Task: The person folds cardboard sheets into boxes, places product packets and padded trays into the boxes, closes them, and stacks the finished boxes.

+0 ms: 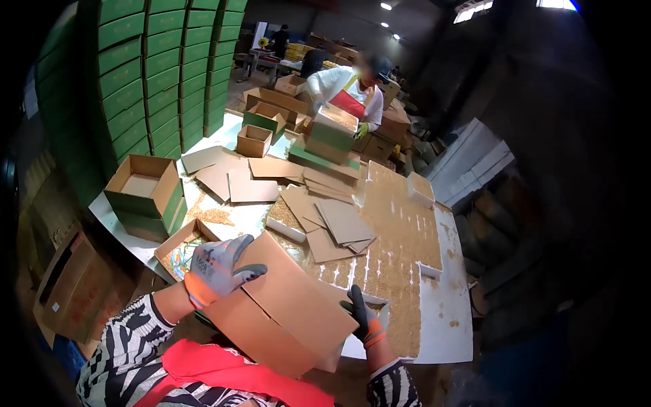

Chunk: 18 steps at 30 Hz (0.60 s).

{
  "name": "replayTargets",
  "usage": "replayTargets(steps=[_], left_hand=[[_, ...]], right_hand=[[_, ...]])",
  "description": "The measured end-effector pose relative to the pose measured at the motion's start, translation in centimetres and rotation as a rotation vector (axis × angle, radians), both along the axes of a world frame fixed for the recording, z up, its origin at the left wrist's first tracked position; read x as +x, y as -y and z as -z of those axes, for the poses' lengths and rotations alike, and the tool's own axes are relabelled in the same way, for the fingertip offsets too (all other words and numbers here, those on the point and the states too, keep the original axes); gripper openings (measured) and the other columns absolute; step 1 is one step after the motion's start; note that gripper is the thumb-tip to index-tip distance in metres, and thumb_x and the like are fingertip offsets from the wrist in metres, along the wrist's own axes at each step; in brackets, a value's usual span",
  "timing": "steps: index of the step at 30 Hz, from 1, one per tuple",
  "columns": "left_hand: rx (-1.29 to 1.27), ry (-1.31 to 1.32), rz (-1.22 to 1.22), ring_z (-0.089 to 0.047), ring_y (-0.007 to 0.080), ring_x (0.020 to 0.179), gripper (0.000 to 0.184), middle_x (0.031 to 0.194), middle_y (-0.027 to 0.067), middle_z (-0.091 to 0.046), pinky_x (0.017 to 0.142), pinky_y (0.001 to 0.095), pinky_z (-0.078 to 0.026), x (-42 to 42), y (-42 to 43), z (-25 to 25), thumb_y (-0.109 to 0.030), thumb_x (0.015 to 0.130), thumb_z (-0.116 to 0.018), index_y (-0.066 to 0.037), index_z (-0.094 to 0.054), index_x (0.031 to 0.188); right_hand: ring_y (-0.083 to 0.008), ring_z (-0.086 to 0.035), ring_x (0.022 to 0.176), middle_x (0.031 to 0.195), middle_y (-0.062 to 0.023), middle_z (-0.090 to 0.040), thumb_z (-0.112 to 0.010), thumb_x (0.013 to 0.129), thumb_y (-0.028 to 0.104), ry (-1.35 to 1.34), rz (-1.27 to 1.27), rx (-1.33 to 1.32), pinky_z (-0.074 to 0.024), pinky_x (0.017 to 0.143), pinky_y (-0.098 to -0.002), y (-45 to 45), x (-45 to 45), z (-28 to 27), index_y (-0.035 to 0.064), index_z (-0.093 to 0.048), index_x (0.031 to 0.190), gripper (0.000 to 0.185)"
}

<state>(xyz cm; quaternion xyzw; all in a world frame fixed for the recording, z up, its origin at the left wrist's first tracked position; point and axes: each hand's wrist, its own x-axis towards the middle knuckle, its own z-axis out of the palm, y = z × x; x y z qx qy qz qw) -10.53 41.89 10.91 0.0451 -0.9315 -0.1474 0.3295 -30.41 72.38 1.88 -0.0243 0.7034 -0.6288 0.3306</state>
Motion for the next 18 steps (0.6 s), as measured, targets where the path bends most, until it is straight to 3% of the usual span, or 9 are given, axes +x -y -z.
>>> replayTargets(steps=[2,4,6,8,9,11,12,15,18], left_hand=[[-0.015,-0.165,0.059,-0.065,0.0301,0.081,0.066,0.097,0.0139,-0.067,0.073,0.0353,-0.052,0.0,-0.5,-2.6,-0.057,0.085,-0.055,0.002,-0.056,0.116],[1.232,-0.564,0.506,-0.064,0.0207,0.081,0.064,0.085,0.0086,-0.068,0.074,0.0299,-0.051,-3.2,0.9,2.3,-0.061,0.09,-0.047,-0.003,-0.062,0.114],[1.63,-0.38,0.405,-0.063,0.0185,0.085,0.081,0.094,0.0076,-0.067,0.079,0.0317,-0.051,-4.8,4.4,6.9,-0.072,0.089,-0.031,-0.001,-0.061,0.115],[2.108,-0.127,0.426,-0.062,0.0198,0.088,0.092,0.099,0.0094,-0.066,0.081,0.0329,-0.05,-5.2,7.2,13.1,-0.08,0.084,-0.027,0.0,-0.06,0.117],[2.321,-0.018,0.407,-0.061,0.0204,0.091,0.098,0.102,0.0104,-0.066,0.083,0.0332,-0.049,-4.8,7.6,14.7,-0.084,0.081,-0.026,0.0,-0.059,0.119],[1.894,0.269,0.342,-0.057,0.021,0.103,0.086,0.113,0.0106,-0.063,0.093,0.0311,-0.045,-3.6,9.8,15.4,-0.072,0.089,-0.033,0.003,-0.052,0.127],[1.586,0.249,0.304,-0.057,0.026,0.106,0.059,0.116,0.0133,-0.061,0.098,0.0329,-0.043,-3.7,10.3,14.2,-0.043,0.092,-0.04,0.004,-0.051,0.126],[0.17,0.391,0.34,-0.057,0.0325,0.103,0.04,0.114,0.0172,-0.059,0.099,0.035,-0.043,-2.5,13.4,12.9,0.001,0.087,-0.051,0.002,-0.049,0.127],[0.586,0.526,0.292,-0.057,0.0258,0.099,0.037,0.109,0.0124,-0.059,0.092,0.0313,-0.044,-2.6,12.1,12.7,-0.003,0.087,-0.053,0.001,-0.052,0.124]], right_hand=[[-0.0153,-0.057,0.104,0.114,-0.0092,-0.062,-0.059,0.091,0.048,0.226,-0.061,-0.231,-0.046,0.088,-0.0252,-1.4,-1.9,0.4,-0.0004,-0.052,0.13,0.063],[-0.0134,-0.061,0.093,0.103,-0.0056,-0.066,-0.067,0.088,0.038,-0.314,-0.11,-0.307,-0.0488,0.083,-0.0273,0.5,1.9,-7.9,0.0,-0.061,0.115,0.047],[-0.016,-0.062,0.077,0.09,-0.0055,-0.067,-0.072,0.081,0.02,-0.642,-0.164,-0.172,-0.0515,0.067,-0.0317,-0.4,3.4,-8.8,0.0021,-0.061,0.1,0.029],[-0.0239,-0.061,0.08,0.089,-0.0079,-0.064,-0.072,0.079,0.02,-1.468,-0.439,-0.016,-0.0497,0.07,-0.0341,0.8,6.2,-8.3,0.0048,-0.061,0.101,0.029],[-0.0267,-0.058,0.086,0.092,-0.0087,-0.062,-0.073,0.078,0.021,-1.385,-0.688,0.161,-0.0485,0.073,-0.0356,1.3,7.9,-6.1,0.0064,-0.061,0.101,0.03],[-0.03,-0.054,0.096,0.106,-0.0108,-0.059,-0.074,0.078,0.022,-1.218,-0.884,0.193,-0.046,0.08,-0.0379,2.1,10.0,-1.8,0.0086,-0.06,0.108,0.036],[-0.0305,-0.052,0.1,0.118,-0.0121,-0.057,-0.074,0.078,0.022,-1.169,-0.837,0.068,-0.0447,0.085,-0.0386,1.9,11.0,-0.4,0.0093,-0.059,0.114,0.041],[-0.038,-0.044,0.125,0.148,-0.0167,-0.034,-0.075,0.078,0.02,-0.945,-0.491,-0.365,-0.038,0.104,-0.0407,0.8,12.1,0.1,0.0109,-0.042,0.14,0.071],[-0.0308,-0.042,0.13,0.146,-0.0206,-0.036,-0.073,0.077,0.01,-1.048,0.367,0.067,-0.0338,0.106,-0.0415,-5.0,8.3,5.7,0.0002,-0.036,0.141,0.075]])
